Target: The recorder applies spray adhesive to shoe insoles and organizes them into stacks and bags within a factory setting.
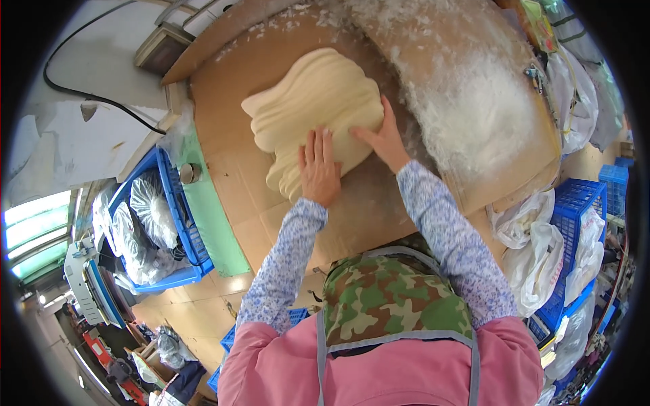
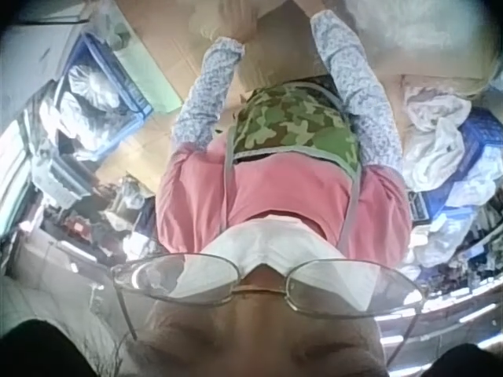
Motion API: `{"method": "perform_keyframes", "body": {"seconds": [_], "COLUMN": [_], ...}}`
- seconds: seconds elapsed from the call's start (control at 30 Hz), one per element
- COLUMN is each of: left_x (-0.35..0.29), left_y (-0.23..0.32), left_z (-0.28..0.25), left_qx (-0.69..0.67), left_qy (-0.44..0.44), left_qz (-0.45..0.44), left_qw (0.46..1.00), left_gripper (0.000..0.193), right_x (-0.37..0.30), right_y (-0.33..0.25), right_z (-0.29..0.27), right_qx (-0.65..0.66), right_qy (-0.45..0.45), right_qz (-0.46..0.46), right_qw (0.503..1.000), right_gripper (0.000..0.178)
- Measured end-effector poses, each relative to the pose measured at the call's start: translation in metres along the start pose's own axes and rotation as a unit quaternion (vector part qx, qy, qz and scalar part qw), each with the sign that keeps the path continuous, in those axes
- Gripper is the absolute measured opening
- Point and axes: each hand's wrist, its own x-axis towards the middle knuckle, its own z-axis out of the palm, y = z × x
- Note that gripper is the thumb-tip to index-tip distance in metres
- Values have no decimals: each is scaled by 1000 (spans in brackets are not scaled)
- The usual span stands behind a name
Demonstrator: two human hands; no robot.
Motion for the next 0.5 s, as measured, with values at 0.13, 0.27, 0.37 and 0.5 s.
{"method": "perform_keyframes", "body": {"seconds": [0.13,0.27,0.37,0.5], "left_x": [49,83,93,50], "left_y": [-24,-42,-49,-54], "left_z": [-3,-10,-16,-6], "left_qx": [25,34,35,74], "left_qy": [29,50,61,156], "left_qz": [3,19,22,-48], "left_qw": [999,998,997,984], "left_gripper": [79,80,79,75], "right_x": [50,63,53,36], "right_y": [-23,-52,-63,-68], "right_z": [11,28,36,29], "right_qx": [-52,-334,-395,-390], "right_qy": [13,126,88,85], "right_qz": [1,-121,-187,-134], "right_qw": [999,926,895,907], "right_gripper": [106,93,84,80]}}
